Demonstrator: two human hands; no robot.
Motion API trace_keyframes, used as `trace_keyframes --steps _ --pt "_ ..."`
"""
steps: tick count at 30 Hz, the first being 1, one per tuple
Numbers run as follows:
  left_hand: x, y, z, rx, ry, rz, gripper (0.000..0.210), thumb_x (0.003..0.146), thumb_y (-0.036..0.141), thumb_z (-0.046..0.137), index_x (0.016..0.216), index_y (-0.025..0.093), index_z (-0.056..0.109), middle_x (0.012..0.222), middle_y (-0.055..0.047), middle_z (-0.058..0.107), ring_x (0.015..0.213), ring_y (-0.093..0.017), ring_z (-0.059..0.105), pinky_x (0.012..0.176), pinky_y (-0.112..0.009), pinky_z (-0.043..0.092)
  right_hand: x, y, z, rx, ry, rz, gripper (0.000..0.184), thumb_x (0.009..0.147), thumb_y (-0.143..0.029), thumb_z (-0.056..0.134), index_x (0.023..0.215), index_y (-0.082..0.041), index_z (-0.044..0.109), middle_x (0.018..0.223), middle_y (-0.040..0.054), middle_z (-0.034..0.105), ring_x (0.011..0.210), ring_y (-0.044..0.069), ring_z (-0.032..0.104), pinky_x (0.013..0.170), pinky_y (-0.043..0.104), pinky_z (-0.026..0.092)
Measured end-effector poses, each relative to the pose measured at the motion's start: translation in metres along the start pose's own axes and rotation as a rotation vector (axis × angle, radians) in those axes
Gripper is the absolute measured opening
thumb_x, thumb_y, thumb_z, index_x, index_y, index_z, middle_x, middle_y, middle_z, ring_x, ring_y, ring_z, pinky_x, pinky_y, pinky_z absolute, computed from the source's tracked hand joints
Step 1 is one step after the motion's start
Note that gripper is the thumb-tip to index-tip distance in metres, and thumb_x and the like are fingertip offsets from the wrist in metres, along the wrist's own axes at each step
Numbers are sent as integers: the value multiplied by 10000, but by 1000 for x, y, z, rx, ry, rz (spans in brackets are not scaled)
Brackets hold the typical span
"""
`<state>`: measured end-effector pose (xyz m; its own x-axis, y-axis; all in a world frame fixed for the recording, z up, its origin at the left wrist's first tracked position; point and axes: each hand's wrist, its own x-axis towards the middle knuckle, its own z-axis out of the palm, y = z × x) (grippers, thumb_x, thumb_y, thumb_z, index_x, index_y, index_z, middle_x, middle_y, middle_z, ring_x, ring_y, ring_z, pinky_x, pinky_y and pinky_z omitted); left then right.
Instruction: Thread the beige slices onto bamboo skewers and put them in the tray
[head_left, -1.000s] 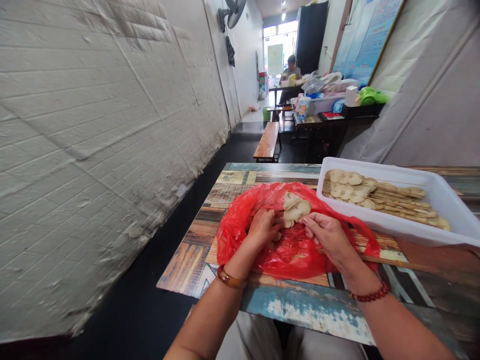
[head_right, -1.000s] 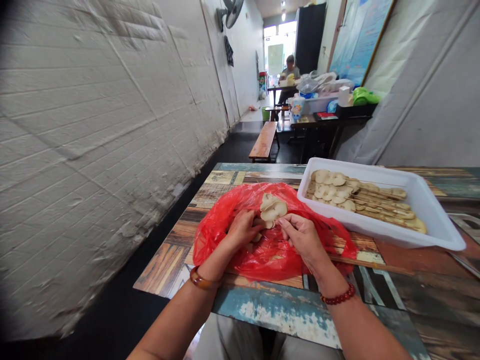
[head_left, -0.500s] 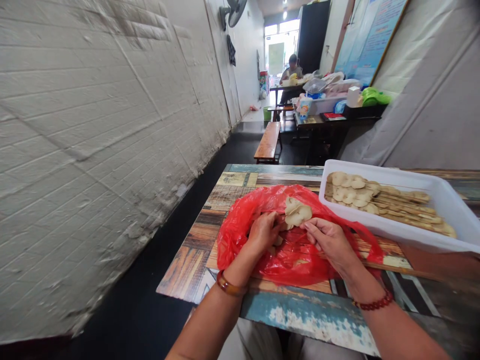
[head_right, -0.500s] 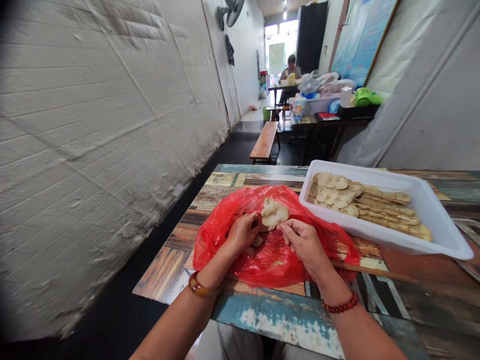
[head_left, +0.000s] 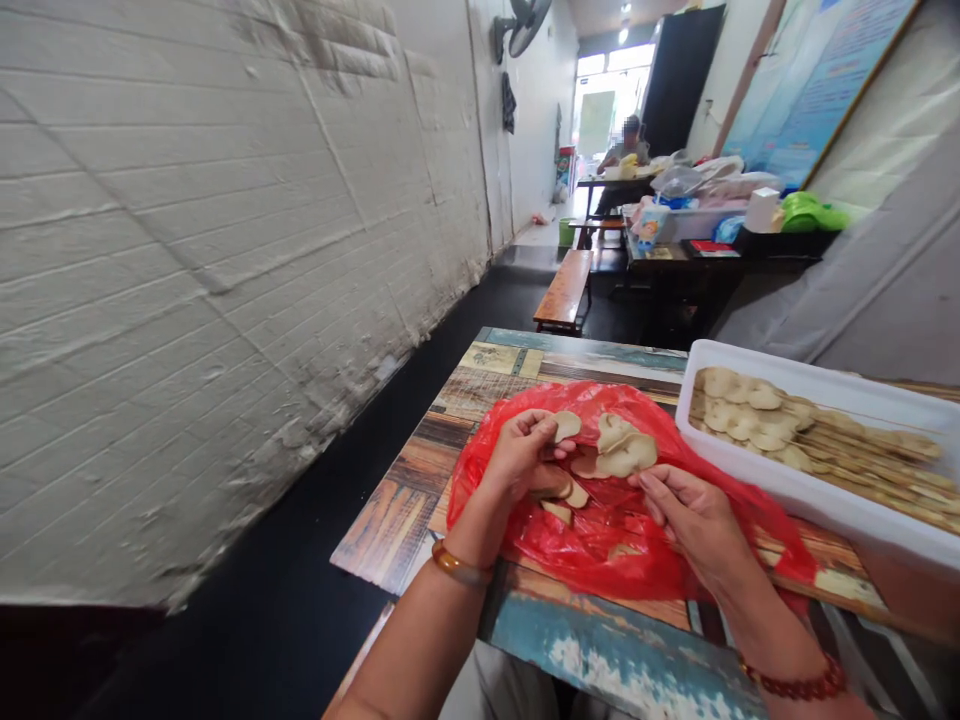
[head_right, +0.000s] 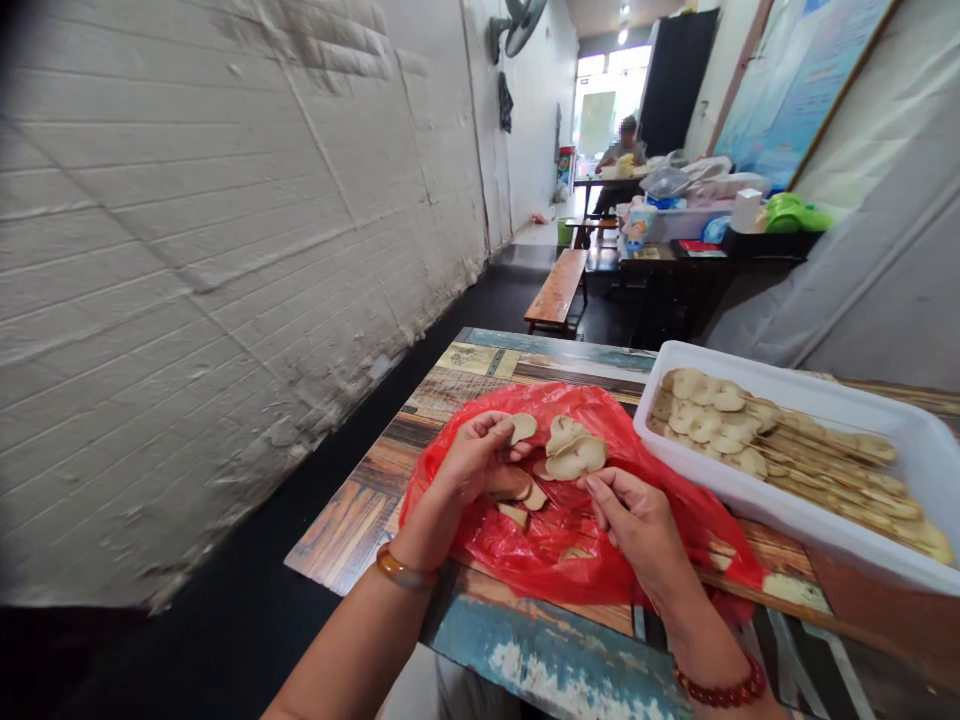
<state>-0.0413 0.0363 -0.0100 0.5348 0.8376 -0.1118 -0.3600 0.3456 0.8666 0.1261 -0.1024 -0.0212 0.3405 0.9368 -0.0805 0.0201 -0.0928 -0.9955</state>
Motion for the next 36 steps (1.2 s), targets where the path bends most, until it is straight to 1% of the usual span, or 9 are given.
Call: trace_keyframes --steps 5,9,13,16,19,23,30,34,36 --pt "0 4 -3 -86 16 62 358 628 260 774 917 109 628 770 -63 679 630 -123 631 617 -227 502 -4 2 2 -243 -45 -87 302 841 -459 544 808 -177 644 488 -60 455 423 81 398 423 204 312" --pt "-1 7 -6 -78 90 148 301 635 227 745 892 108 643 746 -51 678 603 -113 619 569 -201 483 -6 3 4 -433 -74 -160 324 847 -462 508 781 -191 671 487 -37 490 453 113 465 452 219 377" --pt "-4 13 -4 -56 146 182 297 628 214 733 902 128 655 768 -36 680 604 -108 620 551 -190 473 -8 2 7 -546 -87 -196 355 860 -483 476 788 -199 677 487 -29 511 464 129 500 468 227 404" --pt "-5 15 -2 -39 158 187 291 618 210 732 890 134 663 766 -29 679 603 -105 617 563 -193 475 -10 0 11 -568 -98 -225 362 859 -481 471 766 -194 672 489 -28 511 464 131 509 468 226 407" --pt "-5 14 -2 -2 179 197 271 610 211 733 861 133 665 759 -27 678 608 -101 611 581 -196 476 -11 -1 14 -545 -49 -253 370 854 -486 469 761 -191 672 479 -35 499 452 127 504 468 223 403" --pt "-5 14 -3 24 182 187 307 618 229 725 903 139 654 761 -28 679 615 -113 614 587 -216 484 -11 3 16 -552 -18 -267 361 846 -474 474 748 -191 676 482 -40 486 454 120 480 467 217 382" --pt "-7 14 -2 99 203 238 236 646 210 691 869 140 660 729 -18 669 598 -106 598 554 -195 462 -9 4 15 -565 -20 -268 361 853 -473 470 739 -196 671 481 -34 498 447 124 490 469 222 389" --pt "-4 11 -6 140 213 245 245 658 218 677 893 147 664 753 -26 676 614 -116 600 567 -204 464 -8 2 12 -618 -80 -281 354 864 -463 463 755 -202 675 493 -26 526 465 131 518 476 225 404" --pt "-2 11 -7 161 225 246 239 656 217 674 885 149 668 764 -30 679 623 -119 603 578 -208 465 -8 1 12 -641 -82 -302 346 866 -449 460 754 -204 677 501 -23 535 478 132 521 485 225 407"
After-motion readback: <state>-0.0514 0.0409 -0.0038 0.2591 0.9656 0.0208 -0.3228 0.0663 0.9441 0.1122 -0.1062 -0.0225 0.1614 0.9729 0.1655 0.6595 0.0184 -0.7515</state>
